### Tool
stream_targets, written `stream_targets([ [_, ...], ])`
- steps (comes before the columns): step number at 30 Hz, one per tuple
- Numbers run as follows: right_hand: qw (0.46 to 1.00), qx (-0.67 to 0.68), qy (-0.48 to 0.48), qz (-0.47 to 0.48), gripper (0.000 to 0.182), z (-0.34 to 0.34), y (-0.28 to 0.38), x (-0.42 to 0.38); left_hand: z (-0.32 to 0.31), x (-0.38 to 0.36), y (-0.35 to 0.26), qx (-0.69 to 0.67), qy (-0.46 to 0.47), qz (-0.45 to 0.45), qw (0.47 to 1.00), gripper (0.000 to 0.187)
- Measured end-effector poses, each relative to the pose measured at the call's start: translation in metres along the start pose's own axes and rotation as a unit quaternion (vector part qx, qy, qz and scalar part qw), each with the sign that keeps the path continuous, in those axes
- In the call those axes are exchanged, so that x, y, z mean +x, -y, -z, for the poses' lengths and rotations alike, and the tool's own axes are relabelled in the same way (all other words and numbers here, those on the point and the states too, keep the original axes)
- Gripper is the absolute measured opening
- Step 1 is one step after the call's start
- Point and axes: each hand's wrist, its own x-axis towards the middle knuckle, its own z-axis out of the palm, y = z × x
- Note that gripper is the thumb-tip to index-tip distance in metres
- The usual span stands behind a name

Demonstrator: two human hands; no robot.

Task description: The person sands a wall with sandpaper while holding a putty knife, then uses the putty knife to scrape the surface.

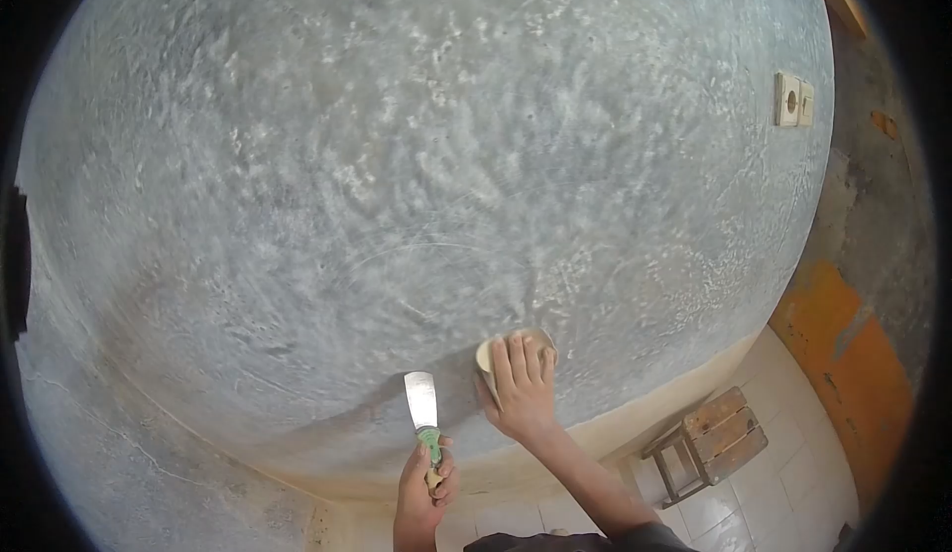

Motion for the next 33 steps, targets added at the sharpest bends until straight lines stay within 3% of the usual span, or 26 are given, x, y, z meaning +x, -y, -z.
stream_targets([
  [3,0.999,-0.005,0.041,-0.028,0.065,0.020,-0.020,0.009,-0.010,0.006,0.008,0.009,0.015,0.007,1.000,0.036],
  [5,0.998,-0.003,-0.055,-0.033,0.067,0.042,-0.031,0.046,-0.016,0.008,0.012,0.007,0.017,0.007,1.000,0.037],
  [9,0.993,-0.032,-0.104,-0.054,0.070,0.047,-0.036,0.076,-0.022,0.014,0.022,-0.021,0.018,-0.012,1.000,0.037],
  [13,0.997,0.023,-0.054,-0.040,0.075,-0.014,-0.020,0.008,-0.021,0.013,0.026,-0.033,-0.003,-0.019,0.999,0.037],
  [15,0.995,0.069,0.070,-0.019,0.071,-0.022,-0.008,-0.017,-0.011,0.011,0.028,-0.046,-0.015,-0.026,0.998,0.038],
  [18,0.996,0.074,0.044,-0.022,0.064,-0.010,0.002,0.019,0.000,0.008,0.024,-0.068,-0.045,-0.036,0.996,0.036],
  [22,0.996,0.033,-0.077,-0.002,0.060,0.028,0.028,0.104,0.015,-0.001,0.005,-0.053,-0.068,-0.068,0.994,0.036],
  [25,0.998,-0.002,-0.066,0.008,0.063,0.018,0.054,0.106,0.036,-0.006,-0.011,-0.062,-0.079,-0.075,0.992,0.035],
  [30,0.997,0.039,0.056,0.026,0.067,-0.059,0.095,0.016,0.078,-0.023,-0.056,-0.026,-0.056,-0.068,0.996,0.037],
  [32,0.998,0.007,0.053,0.030,0.049,-0.071,0.109,0.011,0.099,-0.033,-0.078,-0.026,-0.055,-0.066,0.996,0.037],
  [33,0.999,-0.009,0.029,0.021,0.049,-0.059,0.120,0.034,0.108,-0.035,-0.090,-0.030,-0.051,-0.067,0.996,0.037],
])
